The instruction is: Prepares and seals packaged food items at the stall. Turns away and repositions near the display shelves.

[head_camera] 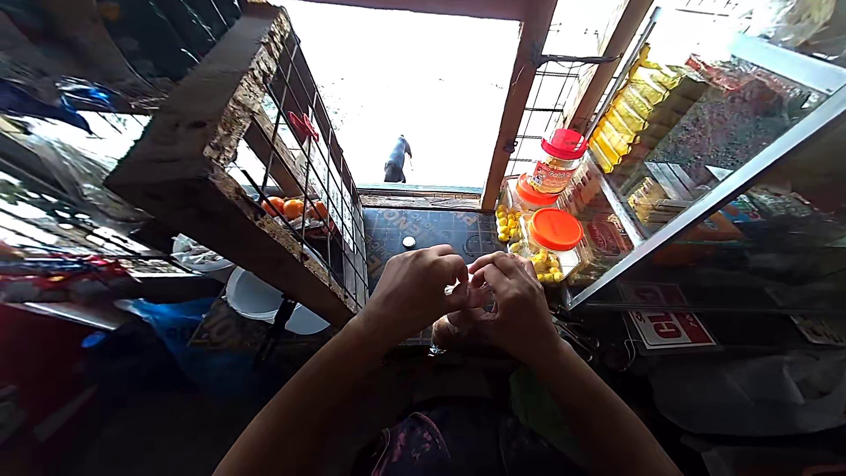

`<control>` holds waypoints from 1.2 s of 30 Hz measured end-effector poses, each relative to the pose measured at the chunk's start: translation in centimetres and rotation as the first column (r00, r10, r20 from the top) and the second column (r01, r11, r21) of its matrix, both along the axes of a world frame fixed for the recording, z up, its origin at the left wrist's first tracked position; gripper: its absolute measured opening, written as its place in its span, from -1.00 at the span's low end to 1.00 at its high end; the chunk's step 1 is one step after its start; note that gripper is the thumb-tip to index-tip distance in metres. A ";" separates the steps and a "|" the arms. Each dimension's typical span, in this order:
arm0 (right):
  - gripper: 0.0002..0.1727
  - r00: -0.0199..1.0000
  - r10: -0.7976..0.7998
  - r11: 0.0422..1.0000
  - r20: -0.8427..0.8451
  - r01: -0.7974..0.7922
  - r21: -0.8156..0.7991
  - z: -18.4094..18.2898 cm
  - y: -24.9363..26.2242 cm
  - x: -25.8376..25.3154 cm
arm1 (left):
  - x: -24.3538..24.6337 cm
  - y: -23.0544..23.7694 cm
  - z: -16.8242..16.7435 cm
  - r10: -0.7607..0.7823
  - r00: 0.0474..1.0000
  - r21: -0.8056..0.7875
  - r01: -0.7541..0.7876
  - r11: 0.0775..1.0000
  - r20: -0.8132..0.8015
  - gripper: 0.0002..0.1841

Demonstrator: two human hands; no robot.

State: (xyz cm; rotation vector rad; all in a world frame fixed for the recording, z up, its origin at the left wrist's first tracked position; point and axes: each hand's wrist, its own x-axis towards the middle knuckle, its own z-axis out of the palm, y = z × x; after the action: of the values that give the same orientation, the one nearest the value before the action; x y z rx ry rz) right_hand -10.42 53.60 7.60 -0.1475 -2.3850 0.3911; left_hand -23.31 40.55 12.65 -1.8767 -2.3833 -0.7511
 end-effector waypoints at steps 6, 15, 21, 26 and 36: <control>-0.79 0.995 0.077 0.996 0.070 -0.080 0.038 0.9 1.1 0.3 | -0.9 0.6 -0.7 -0.028 0.993 -0.055 0.035 0.998 0.114 -0.84; -0.85 0.993 0.109 0.976 -0.048 -0.116 -0.186 -1.6 1.5 1.2 | -1.2 0.7 -2.8 -0.077 0.333 0.074 0.022 0.997 0.940 -0.82; -0.84 0.992 0.064 0.991 -0.106 -0.076 -0.107 -2.0 1.9 0.7 | -1.8 -0.2 -1.0 -0.027 0.761 0.001 0.034 0.999 0.648 -0.93; -0.85 0.992 0.080 0.991 -0.093 -0.089 -0.096 -1.7 1.4 0.4 | -1.8 0.2 -0.3 -0.067 0.970 -0.002 0.069 0.998 0.233 -0.87; -0.88 0.991 0.082 0.964 -0.104 -0.105 -0.243 -2.3 1.5 0.5 | -0.5 0.6 -6.7 -0.313 0.401 0.408 -0.179 0.895 0.861 -0.88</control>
State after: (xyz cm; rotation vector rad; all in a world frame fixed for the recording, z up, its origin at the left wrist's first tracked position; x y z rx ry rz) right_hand -9.91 55.13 5.27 -0.1273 -2.2496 0.7268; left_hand -23.78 41.15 5.94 -1.4845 -2.0946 -2.6900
